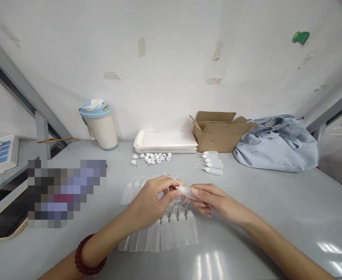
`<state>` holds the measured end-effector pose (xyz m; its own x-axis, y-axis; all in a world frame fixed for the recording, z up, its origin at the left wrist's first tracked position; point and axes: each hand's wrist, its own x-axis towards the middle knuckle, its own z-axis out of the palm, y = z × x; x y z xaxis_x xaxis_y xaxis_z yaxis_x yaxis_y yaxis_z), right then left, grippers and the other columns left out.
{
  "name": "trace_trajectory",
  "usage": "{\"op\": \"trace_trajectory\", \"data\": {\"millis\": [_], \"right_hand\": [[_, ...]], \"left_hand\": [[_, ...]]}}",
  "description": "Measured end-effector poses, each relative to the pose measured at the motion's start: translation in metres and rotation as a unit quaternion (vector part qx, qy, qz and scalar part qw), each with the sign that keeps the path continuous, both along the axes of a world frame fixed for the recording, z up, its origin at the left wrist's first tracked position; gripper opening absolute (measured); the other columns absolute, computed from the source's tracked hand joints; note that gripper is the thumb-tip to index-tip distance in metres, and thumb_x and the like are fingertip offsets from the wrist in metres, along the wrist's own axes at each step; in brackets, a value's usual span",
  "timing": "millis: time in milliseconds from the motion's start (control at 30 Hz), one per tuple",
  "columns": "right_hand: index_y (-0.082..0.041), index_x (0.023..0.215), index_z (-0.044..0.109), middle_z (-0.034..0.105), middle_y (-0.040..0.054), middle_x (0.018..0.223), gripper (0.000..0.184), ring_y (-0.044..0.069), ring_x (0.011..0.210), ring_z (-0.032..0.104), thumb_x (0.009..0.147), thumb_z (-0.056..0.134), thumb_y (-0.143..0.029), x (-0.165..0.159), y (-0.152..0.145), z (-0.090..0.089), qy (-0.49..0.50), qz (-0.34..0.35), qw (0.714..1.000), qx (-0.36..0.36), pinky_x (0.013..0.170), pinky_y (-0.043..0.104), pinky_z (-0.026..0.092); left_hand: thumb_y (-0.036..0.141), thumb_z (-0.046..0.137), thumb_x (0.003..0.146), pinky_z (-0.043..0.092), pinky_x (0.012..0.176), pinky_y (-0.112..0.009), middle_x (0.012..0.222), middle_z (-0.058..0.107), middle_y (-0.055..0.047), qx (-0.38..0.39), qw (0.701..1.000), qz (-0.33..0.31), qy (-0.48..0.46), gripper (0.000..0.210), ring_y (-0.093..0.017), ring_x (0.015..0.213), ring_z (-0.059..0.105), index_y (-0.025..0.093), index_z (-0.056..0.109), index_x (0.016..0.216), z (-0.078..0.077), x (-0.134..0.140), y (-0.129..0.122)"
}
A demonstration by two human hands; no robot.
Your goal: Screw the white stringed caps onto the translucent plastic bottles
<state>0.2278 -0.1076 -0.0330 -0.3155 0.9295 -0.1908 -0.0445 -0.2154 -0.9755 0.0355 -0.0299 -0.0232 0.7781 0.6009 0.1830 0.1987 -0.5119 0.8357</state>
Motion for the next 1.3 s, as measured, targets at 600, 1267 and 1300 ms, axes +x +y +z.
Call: {"op": "trace_trajectory", "data": {"millis": [600, 1267, 1300], "right_hand": [[-0.011, 0.078, 0.063, 0.021, -0.0107, 0.049, 0.040, 0.004, 0.040, 0.020, 0.087, 0.049, -0.048, -0.002, 0.000, -0.005, 0.096, -0.004, 0.994, -0.055, 0.039, 0.020, 0.019], [-0.018, 0.083, 0.052, 0.049, -0.0001, 0.069, 0.032, 0.013, 0.061, 0.042, 0.093, 0.036, -0.043, -0.012, -0.007, -0.001, -0.279, -0.096, 0.931, 0.214, 0.058, 0.025, 0.033], [-0.018, 0.080, 0.051, 0.045, -0.0016, 0.065, 0.034, 0.012, 0.058, 0.040, 0.093, 0.035, -0.045, -0.011, -0.006, -0.002, -0.266, -0.093, 0.938, 0.200, 0.056, 0.024, 0.031]], "left_hand": [[0.028, 0.049, 0.088, 0.044, 0.060, -0.023, 0.092, 0.066, -0.003, 0.004, 1.000, -0.004, 0.025, 0.022, -0.017, 0.083, 0.058, 0.022, 0.066, 0.101, 0.008, -0.002, -0.002], [0.034, 0.052, 0.086, 0.048, 0.062, -0.026, 0.079, 0.066, -0.004, -0.081, 0.996, 0.016, -0.014, 0.024, -0.017, 0.071, 0.059, 0.017, 0.068, 0.088, -0.003, 0.001, 0.000], [0.033, 0.051, 0.086, 0.049, 0.064, -0.027, 0.079, 0.066, -0.004, -0.043, 0.999, 0.021, -0.007, 0.023, -0.017, 0.073, 0.059, 0.017, 0.068, 0.085, -0.003, 0.002, -0.001]]}}
